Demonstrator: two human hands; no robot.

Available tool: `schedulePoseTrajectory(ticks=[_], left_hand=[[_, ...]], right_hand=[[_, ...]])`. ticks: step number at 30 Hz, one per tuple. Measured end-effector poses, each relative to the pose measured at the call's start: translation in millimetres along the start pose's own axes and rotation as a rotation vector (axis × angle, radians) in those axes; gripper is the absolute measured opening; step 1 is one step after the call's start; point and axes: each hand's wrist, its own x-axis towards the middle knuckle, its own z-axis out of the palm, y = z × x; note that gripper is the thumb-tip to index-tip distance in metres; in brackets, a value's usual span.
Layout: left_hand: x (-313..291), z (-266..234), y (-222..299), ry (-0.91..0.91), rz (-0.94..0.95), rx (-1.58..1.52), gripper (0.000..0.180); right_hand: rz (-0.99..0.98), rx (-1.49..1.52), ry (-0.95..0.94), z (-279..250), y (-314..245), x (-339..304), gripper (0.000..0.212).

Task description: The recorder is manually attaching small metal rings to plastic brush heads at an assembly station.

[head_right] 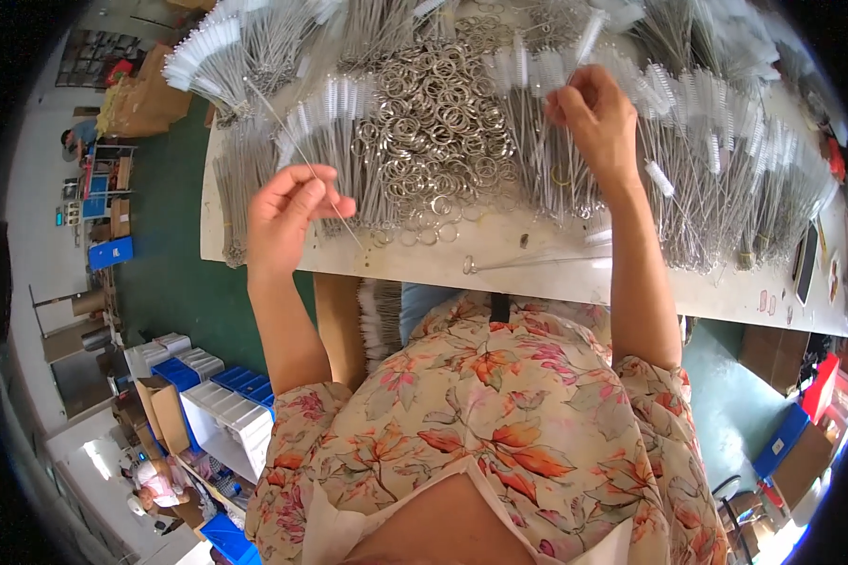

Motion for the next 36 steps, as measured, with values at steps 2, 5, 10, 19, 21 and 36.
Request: schedulePoseTrajectory(ticks=[2,5,10,19,21,36], left_hand=[[-8,13,-1,-0.024,-0.033,0.008,0.017],[-17,26,-5,-0.099,-0.034,0.064,0.015],[-26,57,-6,-0.131,0.038,0.146,0.012],[-31,69,-18,-0.211,0.087,0.230,0.011],[-32,75,-21,-0.193,0.074,0.204,0.013],[-31,93,-35,-0.024,0.124,0.101,0.020]], right_hand=[[-0.153,0.374,0.135,9,-22,-11,0.018],[-0.183,0.620,0.055,19,-53,-25,0.018],[-0.123,0.292,-0.241,45,-75,-49,0.015],[-0.176,0.091,-0.343,49,-82,-61,0.020],[-0.232,0.078,-0.312,47,-83,-64,0.020],[-0.447,-0.021,-0.224,47,-80,-70,0.017]])
